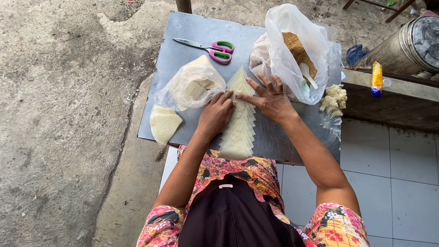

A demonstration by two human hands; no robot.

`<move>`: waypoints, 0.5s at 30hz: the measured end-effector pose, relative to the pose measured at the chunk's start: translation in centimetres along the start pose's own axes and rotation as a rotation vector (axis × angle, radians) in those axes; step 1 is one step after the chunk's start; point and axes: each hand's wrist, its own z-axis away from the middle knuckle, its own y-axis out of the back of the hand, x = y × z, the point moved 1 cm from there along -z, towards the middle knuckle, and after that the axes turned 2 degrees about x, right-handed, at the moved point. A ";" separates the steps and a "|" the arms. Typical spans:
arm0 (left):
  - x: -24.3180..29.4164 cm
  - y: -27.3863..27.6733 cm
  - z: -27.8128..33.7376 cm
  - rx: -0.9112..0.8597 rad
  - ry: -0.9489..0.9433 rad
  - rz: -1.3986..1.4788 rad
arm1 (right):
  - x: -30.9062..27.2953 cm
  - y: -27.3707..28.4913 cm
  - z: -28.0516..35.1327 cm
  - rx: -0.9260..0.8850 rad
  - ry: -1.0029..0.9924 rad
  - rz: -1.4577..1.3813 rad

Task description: The person is rolling spring rolls by placing a small amount of filling onto a square wrapper using a spoon, folding the sides, and rolling the wrapper into a tight cylinder.

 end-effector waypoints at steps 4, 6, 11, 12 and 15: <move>0.0 0.0 0.0 -0.020 0.022 0.022 | 0.6 -0.9 -0.9 0.003 -0.015 0.075; 0.0 0.0 -0.1 -0.014 0.016 0.008 | 0.8 -1.3 -1.3 -0.010 -0.032 0.081; 0.1 0.0 -0.1 -0.012 0.021 0.001 | 1.2 -2.5 -2.1 -0.049 -0.088 0.026; 0.1 0.0 0.0 -0.008 0.019 -0.004 | 1.3 -2.7 -2.3 -0.054 -0.091 0.041; 0.1 0.0 0.0 -0.011 0.023 0.007 | 1.6 -3.4 -2.7 -0.063 -0.106 0.045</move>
